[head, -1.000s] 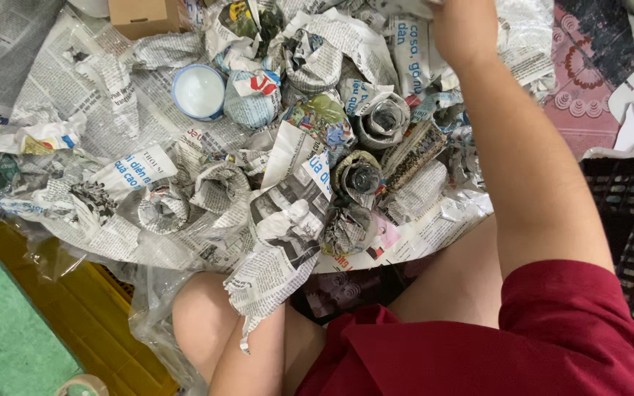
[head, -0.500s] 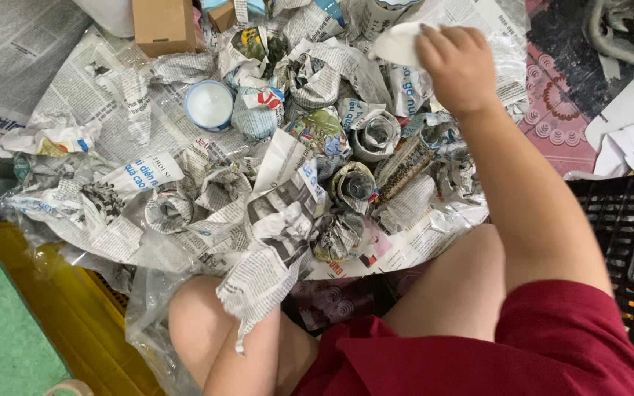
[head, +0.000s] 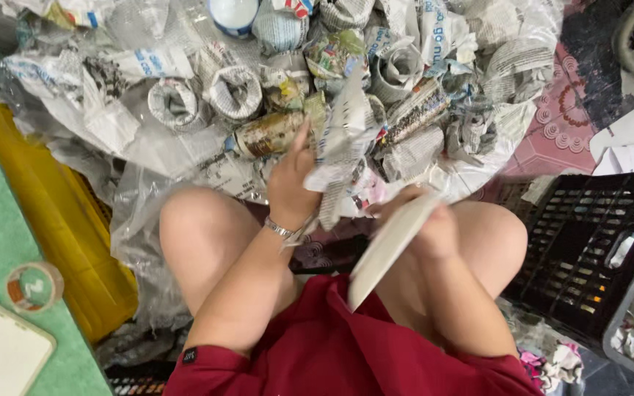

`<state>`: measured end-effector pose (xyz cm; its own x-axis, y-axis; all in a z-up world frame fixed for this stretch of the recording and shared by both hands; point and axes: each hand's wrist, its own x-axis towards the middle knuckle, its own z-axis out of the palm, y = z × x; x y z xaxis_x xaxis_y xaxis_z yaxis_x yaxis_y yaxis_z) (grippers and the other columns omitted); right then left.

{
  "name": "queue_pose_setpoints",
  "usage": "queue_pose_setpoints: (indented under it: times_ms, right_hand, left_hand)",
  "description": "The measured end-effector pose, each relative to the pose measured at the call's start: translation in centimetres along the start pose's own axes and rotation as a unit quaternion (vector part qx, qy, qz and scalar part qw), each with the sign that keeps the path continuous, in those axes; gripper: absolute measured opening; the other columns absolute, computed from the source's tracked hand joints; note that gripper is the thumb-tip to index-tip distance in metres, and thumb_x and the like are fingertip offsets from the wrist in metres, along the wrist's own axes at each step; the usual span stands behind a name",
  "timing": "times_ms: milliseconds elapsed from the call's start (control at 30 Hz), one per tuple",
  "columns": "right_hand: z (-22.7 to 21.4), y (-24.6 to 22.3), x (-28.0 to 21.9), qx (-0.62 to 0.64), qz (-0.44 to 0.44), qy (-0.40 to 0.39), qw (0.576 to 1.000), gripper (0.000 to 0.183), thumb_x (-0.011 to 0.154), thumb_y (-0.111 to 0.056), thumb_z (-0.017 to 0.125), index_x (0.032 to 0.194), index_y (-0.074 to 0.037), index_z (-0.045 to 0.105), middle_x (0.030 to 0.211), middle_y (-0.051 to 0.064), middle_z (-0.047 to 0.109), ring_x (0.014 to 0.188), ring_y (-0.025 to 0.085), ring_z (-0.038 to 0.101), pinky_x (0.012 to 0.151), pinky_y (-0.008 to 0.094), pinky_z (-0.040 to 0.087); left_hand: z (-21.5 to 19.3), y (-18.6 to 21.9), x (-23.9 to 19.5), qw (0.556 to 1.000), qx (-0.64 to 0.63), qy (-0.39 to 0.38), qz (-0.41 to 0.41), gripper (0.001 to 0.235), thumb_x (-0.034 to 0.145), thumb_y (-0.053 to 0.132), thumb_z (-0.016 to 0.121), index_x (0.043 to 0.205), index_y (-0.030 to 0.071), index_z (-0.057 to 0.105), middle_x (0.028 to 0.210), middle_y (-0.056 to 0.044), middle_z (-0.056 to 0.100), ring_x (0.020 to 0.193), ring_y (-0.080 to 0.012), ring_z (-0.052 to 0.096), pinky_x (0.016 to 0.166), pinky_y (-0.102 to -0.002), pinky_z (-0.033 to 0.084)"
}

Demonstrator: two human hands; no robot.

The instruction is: The person sits on the floor and wraps small ceramic dishes and bowls with newspaper sheets. They fold the paper around each item, tuck the edges, and place the wrapped bundles into a larger pile of similarly wrapped items.

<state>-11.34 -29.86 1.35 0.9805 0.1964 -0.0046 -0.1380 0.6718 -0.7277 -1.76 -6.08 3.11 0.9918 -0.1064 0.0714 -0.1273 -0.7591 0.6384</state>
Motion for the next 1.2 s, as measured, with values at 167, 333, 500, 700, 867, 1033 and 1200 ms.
queue_pose_setpoints:
  times_ms: [167,333,500,700,867,1033,1200]
  right_hand:
    - [1.8,5.3,-1.7,-0.210,0.135,-0.196,0.948,0.027,0.101,-0.024,0.070,0.114,-0.001,0.068,0.112,0.015,0.072,0.106,0.024,0.069,0.097,0.039,0.055]
    - [0.7,5.7,-0.1,-0.074,0.154,-0.126,0.977,0.028,0.101,-0.019,0.072,0.123,-0.002,0.067,0.126,0.012,0.067,0.110,0.021,0.066,0.097,0.037,0.053]
    - [0.3,2.7,1.0,-0.010,0.083,-0.019,0.996,0.033,0.100,-0.016,0.071,0.126,0.003,0.064,0.164,0.004,0.055,0.118,0.019,0.064,0.099,0.036,0.052]
    - [0.9,1.8,3.0,0.032,0.071,0.186,0.979,0.040,0.102,-0.009,0.061,0.141,0.000,0.055,0.135,0.015,0.062,0.119,0.025,0.065,0.106,0.044,0.052]
    - [1.1,2.6,3.3,0.094,0.063,0.209,0.971,0.047,0.105,-0.013,0.055,0.149,-0.002,0.043,0.140,0.014,0.060,0.126,0.029,0.062,0.108,0.047,0.052]
    - [1.2,3.2,3.8,0.023,0.095,0.225,0.970,0.058,0.101,-0.012,0.053,0.156,-0.010,0.033,0.145,0.013,0.053,0.127,0.030,0.057,0.099,0.048,0.051]
    - [0.1,3.7,3.3,-0.378,-0.028,0.125,0.917,0.049,0.108,-0.017,0.055,0.154,-0.003,0.041,0.153,0.017,0.049,0.141,0.033,0.048,0.118,0.048,0.038]
  left_hand:
    - [0.7,1.0,-2.2,0.930,0.072,0.204,0.296,0.008,0.103,0.006,0.057,0.099,0.005,0.051,0.140,-0.018,0.062,0.094,-0.0306,0.070,0.083,-0.040,0.060]
    - [1.9,-1.0,-3.1,0.982,-0.037,0.111,0.149,0.027,0.089,0.011,0.066,0.114,0.003,0.061,0.112,-0.019,0.072,0.081,-0.0286,0.069,0.072,-0.040,0.056]
    - [3.9,-5.2,-2.8,0.951,-0.307,0.035,-0.020,0.035,0.101,0.029,0.068,0.123,0.002,0.070,0.094,-0.006,0.073,0.080,-0.0205,0.067,0.073,-0.035,0.053]
    - [5.0,-8.0,-3.0,0.796,-0.575,-0.040,-0.186,0.052,0.112,0.044,0.056,0.125,-0.006,0.063,0.120,-0.009,0.064,0.110,-0.0195,0.059,0.100,-0.038,0.047]
    - [5.1,-6.6,-4.5,0.629,-0.772,-0.066,-0.062,0.064,0.108,0.052,0.044,0.139,-0.001,0.059,0.134,-0.012,0.069,0.126,-0.0260,0.063,0.111,-0.044,0.046]
    - [4.5,-5.9,-4.0,0.683,-0.710,-0.151,-0.080,0.055,0.096,0.027,0.063,0.144,0.006,0.048,0.136,-0.004,0.063,0.125,-0.0194,0.061,0.111,-0.038,0.046]
    - [6.0,-7.2,-3.5,0.777,-0.589,-0.094,-0.203,0.041,0.097,0.024,0.070,0.127,-0.004,0.066,0.114,-0.010,0.074,0.101,-0.0185,0.069,0.089,-0.033,0.055]
